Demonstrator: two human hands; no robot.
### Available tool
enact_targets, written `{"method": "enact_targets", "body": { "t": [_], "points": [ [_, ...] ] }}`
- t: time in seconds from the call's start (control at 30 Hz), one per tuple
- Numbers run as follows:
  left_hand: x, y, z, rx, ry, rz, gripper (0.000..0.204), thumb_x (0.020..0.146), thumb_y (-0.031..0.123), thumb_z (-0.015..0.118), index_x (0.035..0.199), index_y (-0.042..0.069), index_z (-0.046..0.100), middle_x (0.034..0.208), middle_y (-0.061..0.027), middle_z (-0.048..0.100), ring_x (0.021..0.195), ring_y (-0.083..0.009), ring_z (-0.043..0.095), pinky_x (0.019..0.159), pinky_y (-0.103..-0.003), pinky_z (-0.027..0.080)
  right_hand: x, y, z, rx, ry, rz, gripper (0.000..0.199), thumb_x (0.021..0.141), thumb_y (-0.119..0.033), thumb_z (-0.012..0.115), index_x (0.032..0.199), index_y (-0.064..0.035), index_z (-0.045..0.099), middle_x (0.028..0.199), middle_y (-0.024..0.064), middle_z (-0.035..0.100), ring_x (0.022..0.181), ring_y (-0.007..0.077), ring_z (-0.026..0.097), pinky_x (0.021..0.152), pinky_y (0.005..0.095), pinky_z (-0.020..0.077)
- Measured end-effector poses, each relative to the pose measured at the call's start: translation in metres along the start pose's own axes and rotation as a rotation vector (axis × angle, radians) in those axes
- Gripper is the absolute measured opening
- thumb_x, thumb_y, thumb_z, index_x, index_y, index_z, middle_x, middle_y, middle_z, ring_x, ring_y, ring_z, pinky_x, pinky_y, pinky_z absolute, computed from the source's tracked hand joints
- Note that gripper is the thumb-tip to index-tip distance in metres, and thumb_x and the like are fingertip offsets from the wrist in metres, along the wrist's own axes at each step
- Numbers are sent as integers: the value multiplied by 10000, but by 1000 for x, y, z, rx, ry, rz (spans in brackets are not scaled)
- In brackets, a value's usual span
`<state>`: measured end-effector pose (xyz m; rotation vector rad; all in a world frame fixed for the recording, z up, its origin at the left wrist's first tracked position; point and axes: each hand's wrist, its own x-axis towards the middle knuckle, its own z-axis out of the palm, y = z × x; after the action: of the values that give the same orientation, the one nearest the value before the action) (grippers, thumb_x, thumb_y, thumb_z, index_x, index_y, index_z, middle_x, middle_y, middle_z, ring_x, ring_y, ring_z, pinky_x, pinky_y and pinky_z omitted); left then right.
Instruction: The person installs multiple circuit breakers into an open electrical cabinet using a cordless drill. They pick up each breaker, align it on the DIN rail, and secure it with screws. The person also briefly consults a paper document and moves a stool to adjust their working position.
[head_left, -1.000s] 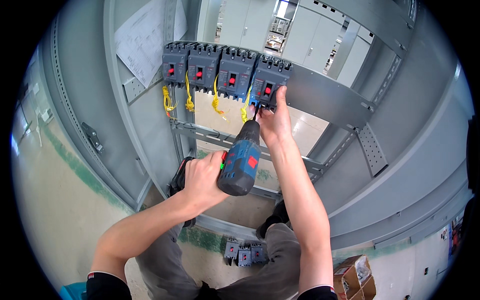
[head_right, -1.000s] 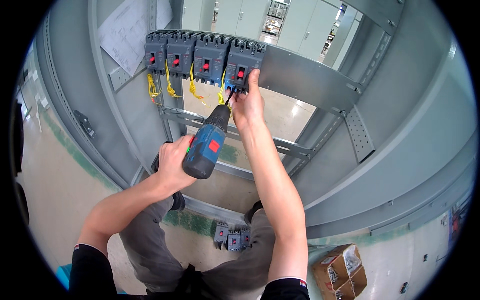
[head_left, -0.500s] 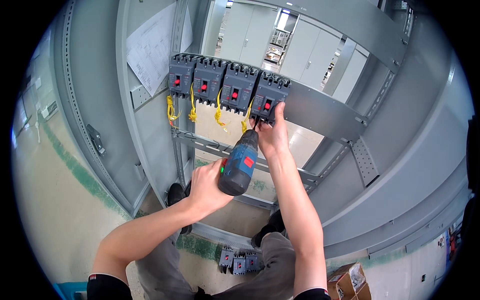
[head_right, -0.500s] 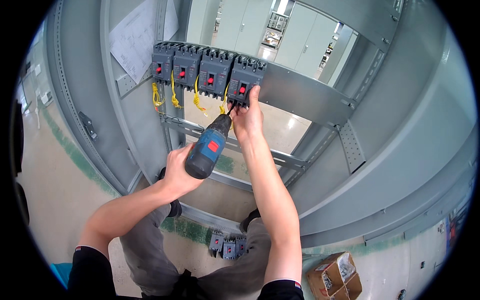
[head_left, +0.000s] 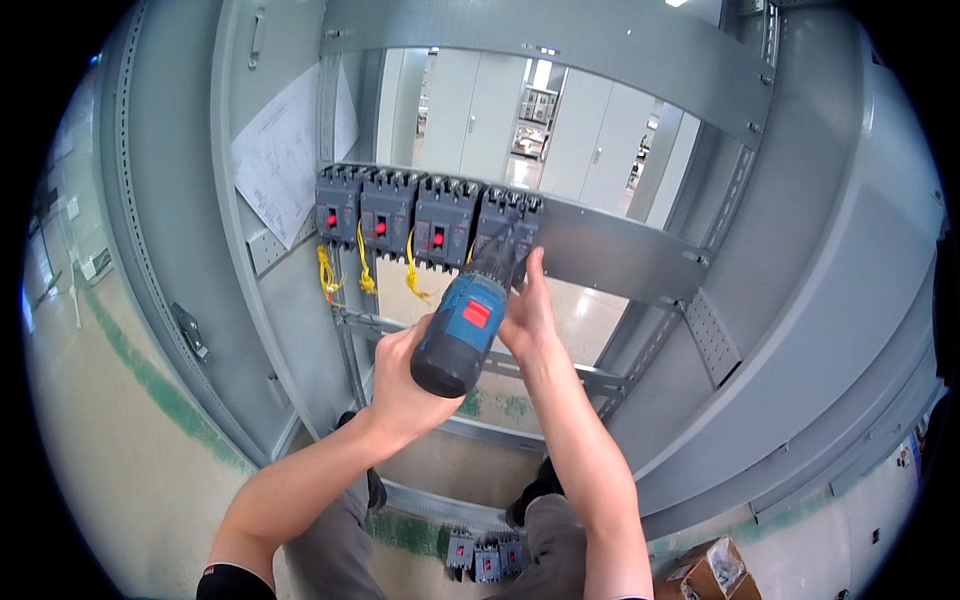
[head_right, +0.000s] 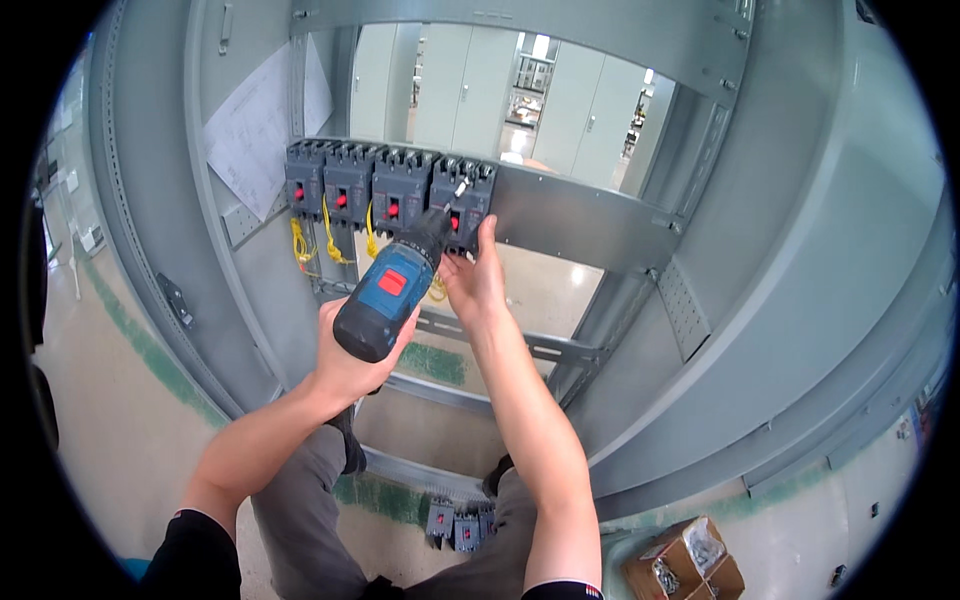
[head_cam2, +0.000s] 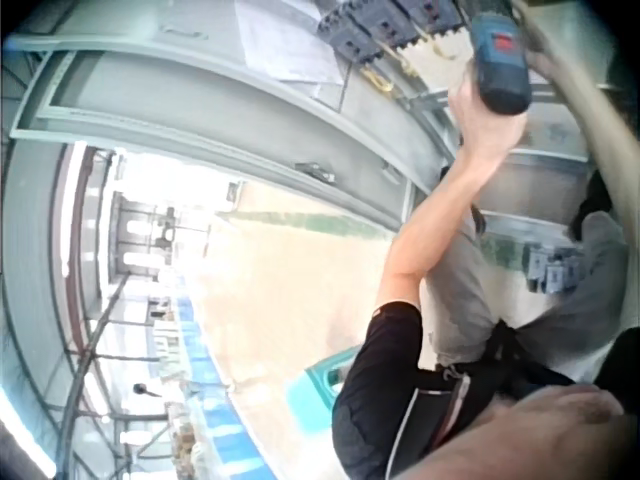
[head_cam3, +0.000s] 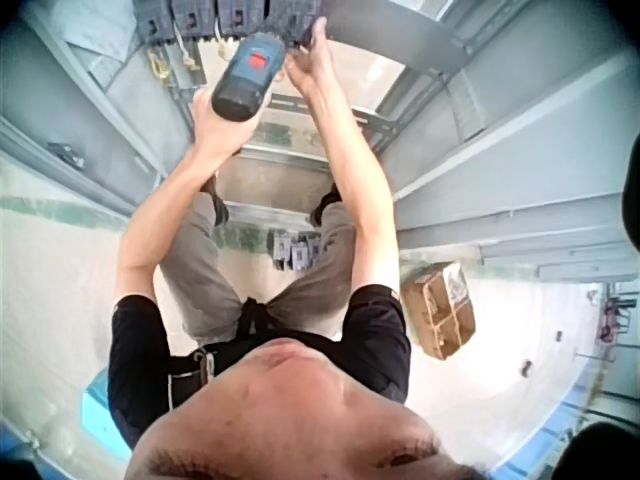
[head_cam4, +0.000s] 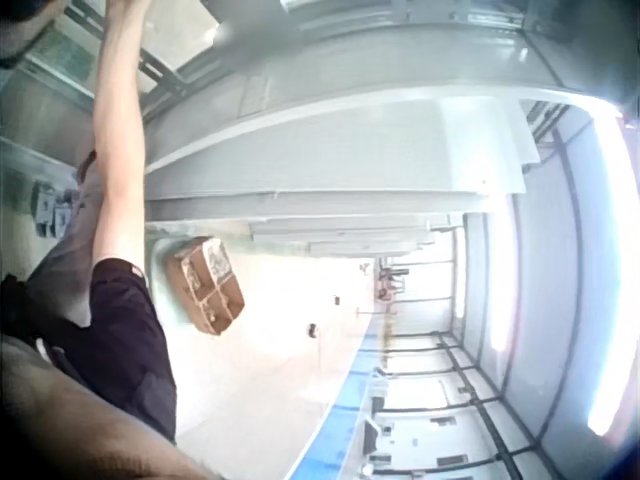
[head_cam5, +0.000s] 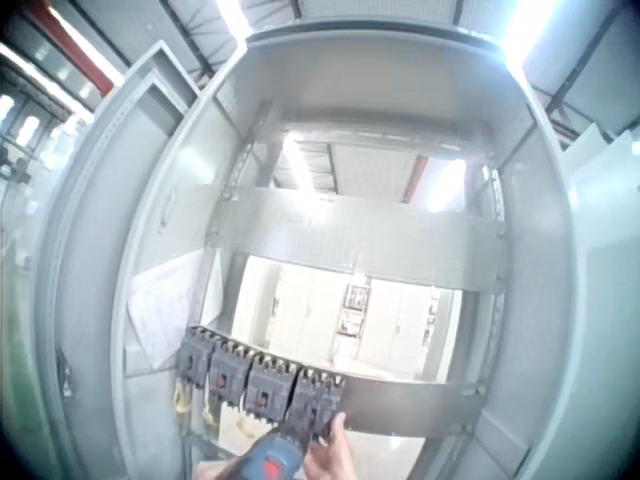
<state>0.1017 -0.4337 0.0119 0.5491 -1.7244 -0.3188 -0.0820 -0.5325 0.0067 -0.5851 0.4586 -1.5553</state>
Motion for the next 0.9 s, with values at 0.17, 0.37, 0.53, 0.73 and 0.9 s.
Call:
{"method": "enact_targets", "body": {
  "t": [0.17,0.37,0.53,0.73,0.9],
  "points": [
    [4,-11,5,44,-10,47,256,686,22,753,907,-13,628,757,-117,652,655,-247,656,628,-323,502,8,4,-3,14,-22,16,741,908,-627,517,1338,-27,446,1189,225,533,1115,287,557,1003,402,450],
    [12,16,7,145,-20,-11,261,673,35,747,891,-15,614,724,-143,653,648,-308,665,606,-348,495,5,1,-8,-13,-46,64,709,908,-676,447,1227,-45,500,1058,181,576,996,281,580,911,420,475],
    [28,33,7,124,-39,-137,278,639,129,721,823,-38,597,633,-216,624,640,-417,636,601,-433,513,-3,-1,9,-60,-15,7,673,904,-705,398,981,-65,591,812,109,635,694,251,638,654,402,574],
    [25,24,11,45,-1,-134,276,654,110,713,861,-42,611,671,-229,638,683,-424,645,627,-429,521,-2,0,6,-89,-32,-2,678,926,-688,358,1032,-58,585,859,124,647,745,274,651,695,425,578],
    [4,44,-11,-141,-35,-179,199,767,74,710,943,-13,682,749,-150,686,713,-237,705,651,-330,524,-5,21,-31,-113,160,-188,728,998,-595,285,1352,39,342,1191,260,560,1029,295,598,889,378,505]
  ]
}}
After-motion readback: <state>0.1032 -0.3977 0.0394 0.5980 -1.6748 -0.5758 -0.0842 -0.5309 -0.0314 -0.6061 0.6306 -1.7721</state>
